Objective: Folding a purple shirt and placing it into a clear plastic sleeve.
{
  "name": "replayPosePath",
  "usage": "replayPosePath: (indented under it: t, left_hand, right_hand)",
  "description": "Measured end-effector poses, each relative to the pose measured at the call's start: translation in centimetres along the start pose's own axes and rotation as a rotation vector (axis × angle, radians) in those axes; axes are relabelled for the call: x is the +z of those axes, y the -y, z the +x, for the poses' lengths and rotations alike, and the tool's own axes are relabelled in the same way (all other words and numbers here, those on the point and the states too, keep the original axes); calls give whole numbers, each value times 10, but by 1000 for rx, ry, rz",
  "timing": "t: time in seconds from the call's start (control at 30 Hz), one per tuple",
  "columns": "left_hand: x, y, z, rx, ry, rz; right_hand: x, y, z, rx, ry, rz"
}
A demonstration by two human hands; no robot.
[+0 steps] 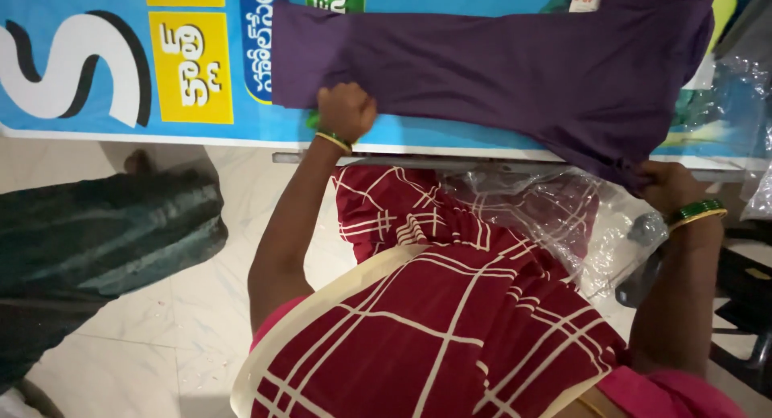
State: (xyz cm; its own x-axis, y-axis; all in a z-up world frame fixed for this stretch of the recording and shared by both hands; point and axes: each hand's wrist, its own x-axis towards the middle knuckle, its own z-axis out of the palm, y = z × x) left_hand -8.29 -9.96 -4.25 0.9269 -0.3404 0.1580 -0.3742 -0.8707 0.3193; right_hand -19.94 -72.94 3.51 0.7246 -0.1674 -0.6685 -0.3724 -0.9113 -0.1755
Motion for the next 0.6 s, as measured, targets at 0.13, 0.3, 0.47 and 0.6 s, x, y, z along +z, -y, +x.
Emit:
replayPosePath:
  t: [0.13, 0.3, 0.47, 0.6]
  left_hand:
    - [-4, 15, 35, -225, -100, -13]
    - [-66, 18, 62, -467, 206, 173]
    - [-60, 7, 69, -583, 450, 176]
    - [-36, -62, 89, -251, 156, -8]
  right_hand:
    - [5, -10, 6, -15, -10, 13]
    - [0, -6, 3, -17, 10, 109]
    - [-27, 15, -24, 7, -25, 269]
    - [-63, 32, -39, -244, -183, 394]
